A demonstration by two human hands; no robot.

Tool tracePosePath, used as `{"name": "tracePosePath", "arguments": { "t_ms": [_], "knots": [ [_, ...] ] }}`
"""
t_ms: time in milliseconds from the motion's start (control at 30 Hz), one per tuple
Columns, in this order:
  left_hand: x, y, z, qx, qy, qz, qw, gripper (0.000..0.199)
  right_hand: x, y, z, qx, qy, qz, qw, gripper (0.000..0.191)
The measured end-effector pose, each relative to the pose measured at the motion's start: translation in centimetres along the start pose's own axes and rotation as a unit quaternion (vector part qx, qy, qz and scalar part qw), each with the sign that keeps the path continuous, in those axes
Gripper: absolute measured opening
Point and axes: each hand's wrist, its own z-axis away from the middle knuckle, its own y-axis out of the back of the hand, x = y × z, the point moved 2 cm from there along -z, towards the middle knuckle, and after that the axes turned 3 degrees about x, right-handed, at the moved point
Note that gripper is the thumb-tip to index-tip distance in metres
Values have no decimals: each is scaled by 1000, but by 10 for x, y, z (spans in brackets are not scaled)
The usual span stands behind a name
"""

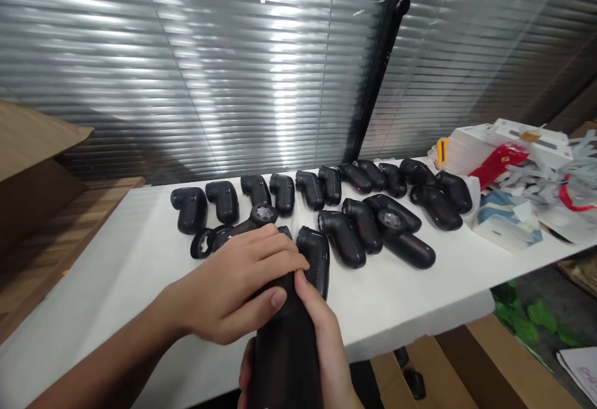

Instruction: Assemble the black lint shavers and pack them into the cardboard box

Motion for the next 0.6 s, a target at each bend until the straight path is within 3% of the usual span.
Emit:
{"name": "tracePosePath", "arguments": {
  "t_ms": [233,433,500,600],
  "knots": [
    [-1,1,4,5,6,71,997,36,1,-1,-2,9,12,-48,999,76],
    [5,0,6,45,-55,147,987,51,5,10,1,32,191,-44,980,31],
    [9,-2,5,52,-72,164,982,59,8,16,2,30,237,-41,970,28],
    [12,-7,5,70,-98,186,975,69,12,17,5,-7,248,-17,969,32]
  ]
}}
